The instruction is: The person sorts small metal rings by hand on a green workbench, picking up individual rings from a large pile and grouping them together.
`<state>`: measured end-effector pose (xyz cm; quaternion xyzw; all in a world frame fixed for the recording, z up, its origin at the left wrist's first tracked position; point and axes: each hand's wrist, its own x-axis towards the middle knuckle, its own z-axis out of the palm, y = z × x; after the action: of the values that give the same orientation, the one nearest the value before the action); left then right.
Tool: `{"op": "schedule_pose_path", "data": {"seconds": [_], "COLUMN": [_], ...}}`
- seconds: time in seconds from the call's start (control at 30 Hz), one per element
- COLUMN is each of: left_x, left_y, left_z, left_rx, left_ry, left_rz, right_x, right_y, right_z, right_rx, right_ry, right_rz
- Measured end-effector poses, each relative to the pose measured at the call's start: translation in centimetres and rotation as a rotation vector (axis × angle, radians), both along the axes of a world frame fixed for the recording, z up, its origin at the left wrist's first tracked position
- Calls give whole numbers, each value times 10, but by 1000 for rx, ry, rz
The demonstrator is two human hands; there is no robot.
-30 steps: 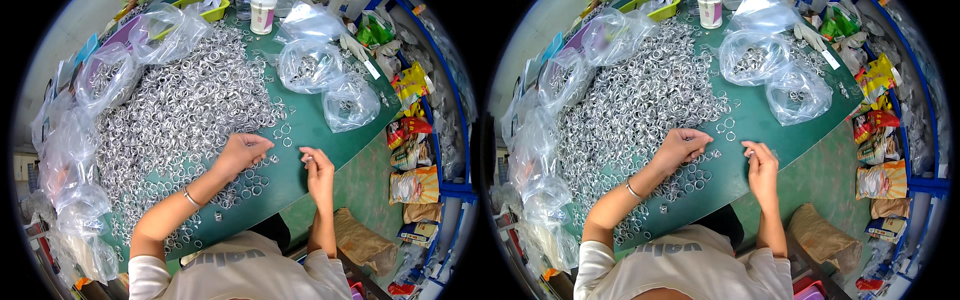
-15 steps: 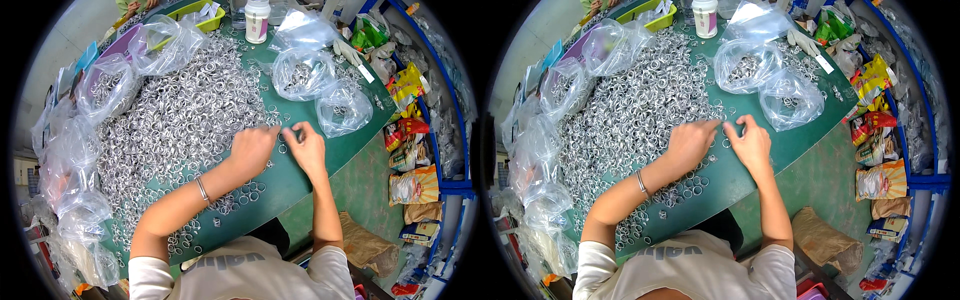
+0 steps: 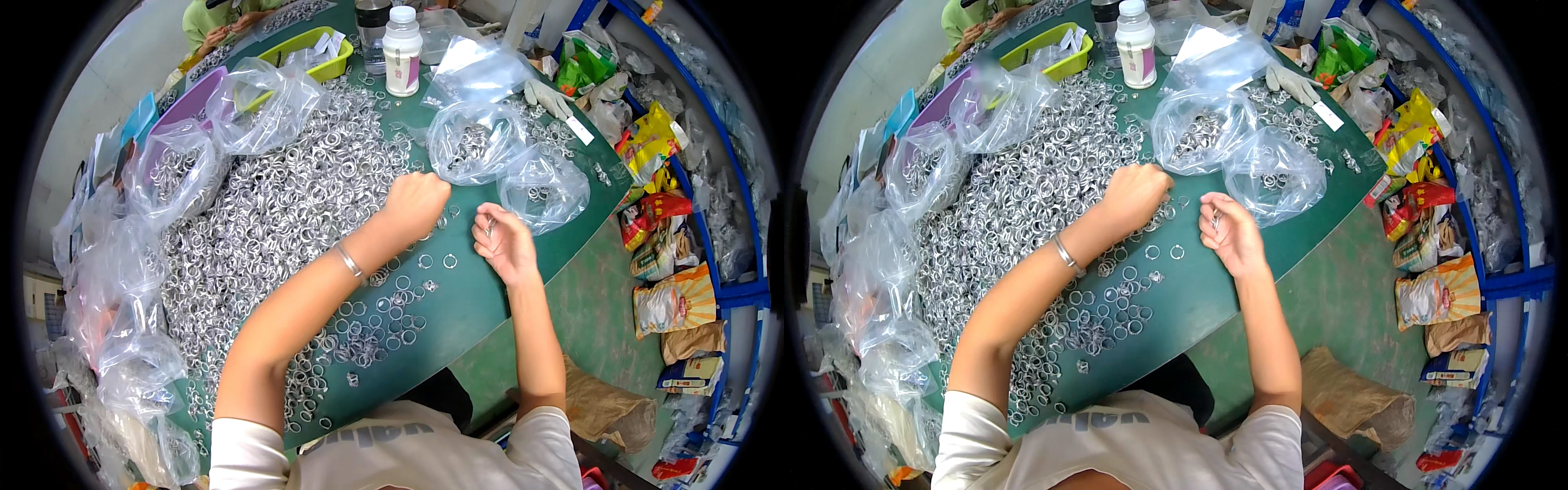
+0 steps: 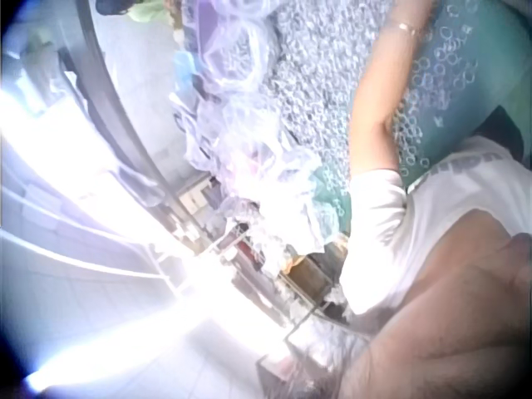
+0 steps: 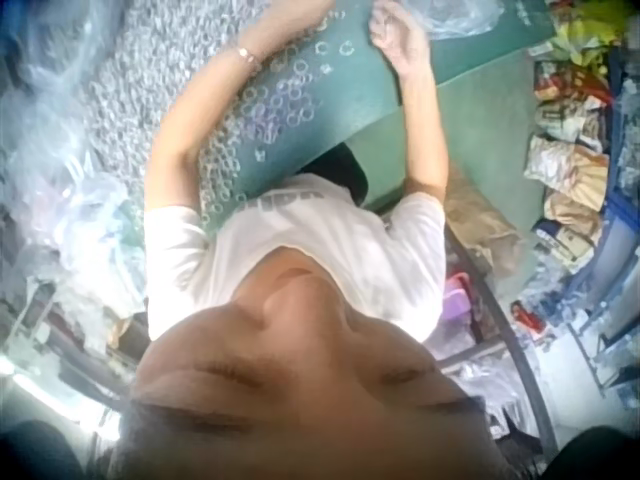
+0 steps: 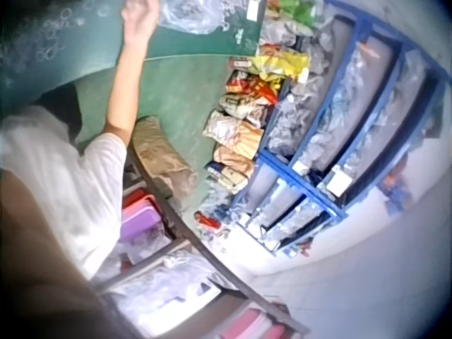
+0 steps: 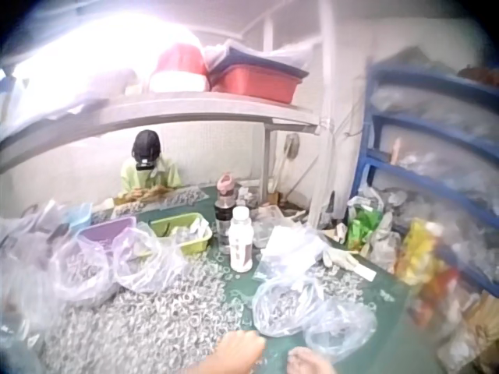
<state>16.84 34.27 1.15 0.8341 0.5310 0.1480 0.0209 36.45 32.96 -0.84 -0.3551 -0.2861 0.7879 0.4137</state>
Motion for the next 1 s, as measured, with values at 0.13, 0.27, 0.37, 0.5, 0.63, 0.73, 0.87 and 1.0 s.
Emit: {"op": "schedule_pose_path", "data": {"seconds": [0.13, 0.27, 0.37, 0.5, 0.63, 0.73, 0.87, 1.0], "left_x": [-2, -14, -30, -42, -40, -22, -6, -13], "left_y": [14, 7, -14, -61, -87, -110, -137, -159], "left_z": [-5, -8, 9, 28, 18, 22, 18, -6], "left_rx": [-75, -107, -732, -1217, -1383, -1241, -1216, -1190], "left_ry": [36, -393, -1258, -1766, -1986, -2022, -2208, -2529], "left_rz": [-13, -7, 151, 228, 239, 633, 704, 307], "right_x": [-22, -28, -10, -20, -33, -59, -92, -108], "right_y": [5, 3, 5, -15, -38, -71, -108, -117], "right_z": [-23, -20, -22, 11, 13, 26, 38, 46], "right_rx": [768, 947, 445, -22, -206, -5, 903, 1381], "right_ry": [-956, -1149, -479, 260, 420, 180, -496, -790], "right_rz": [-12, -59, 27, 55, 34, -184, -145, -33]}}
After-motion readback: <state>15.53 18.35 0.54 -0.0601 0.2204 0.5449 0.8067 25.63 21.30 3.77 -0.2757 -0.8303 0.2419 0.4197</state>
